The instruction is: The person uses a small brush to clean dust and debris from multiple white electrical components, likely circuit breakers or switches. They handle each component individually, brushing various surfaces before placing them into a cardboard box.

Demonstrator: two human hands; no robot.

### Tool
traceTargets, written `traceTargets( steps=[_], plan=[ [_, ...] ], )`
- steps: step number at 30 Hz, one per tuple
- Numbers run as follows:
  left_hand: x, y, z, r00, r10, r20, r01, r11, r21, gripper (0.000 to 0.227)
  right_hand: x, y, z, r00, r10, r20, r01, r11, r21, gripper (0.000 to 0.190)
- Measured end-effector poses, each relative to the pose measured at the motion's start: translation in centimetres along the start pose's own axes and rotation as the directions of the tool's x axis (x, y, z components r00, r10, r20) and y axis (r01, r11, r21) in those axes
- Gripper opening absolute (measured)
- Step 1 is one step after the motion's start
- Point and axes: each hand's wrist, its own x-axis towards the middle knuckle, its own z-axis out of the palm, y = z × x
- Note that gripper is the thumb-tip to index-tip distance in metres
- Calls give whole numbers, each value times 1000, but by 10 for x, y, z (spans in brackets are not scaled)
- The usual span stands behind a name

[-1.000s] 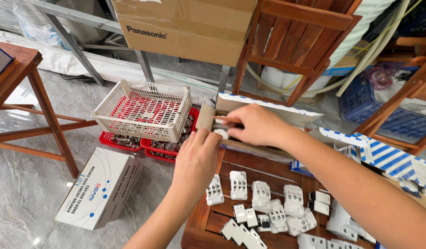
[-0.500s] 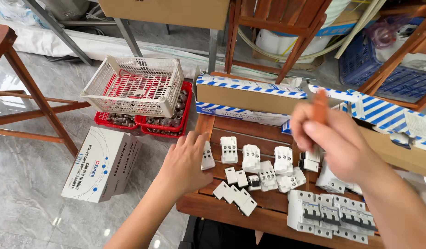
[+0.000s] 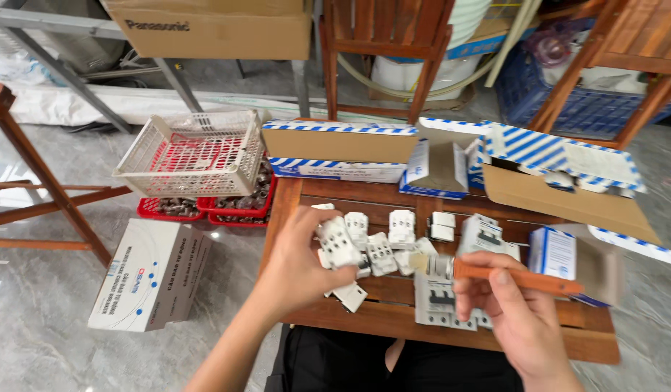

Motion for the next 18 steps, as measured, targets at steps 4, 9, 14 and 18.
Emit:
traceTargets(
  steps=[4, 9, 14, 18],
  plan=[
    [-10, 52, 31, 982, -102, 160, 130, 976, -175, 81, -18, 7, 2, 995, -97, -25, 100, 982, 162, 25],
    [-24, 84, 64, 878, -204, 434, 406, 798, -446, 77, -30, -2, 21, 991, -20, -132, -2, 987, -158, 22],
    [-34, 77, 79, 915, 62, 399, 191, 803, -564, 75, -29, -2, 21, 973, 113, -202, -140, 982, -129, 37],
    [-36, 68, 85, 907, 94, 410, 223, 719, -659, 100, -30, 4, 23, 950, 182, -254, -166, 983, 84, 36]
  ],
)
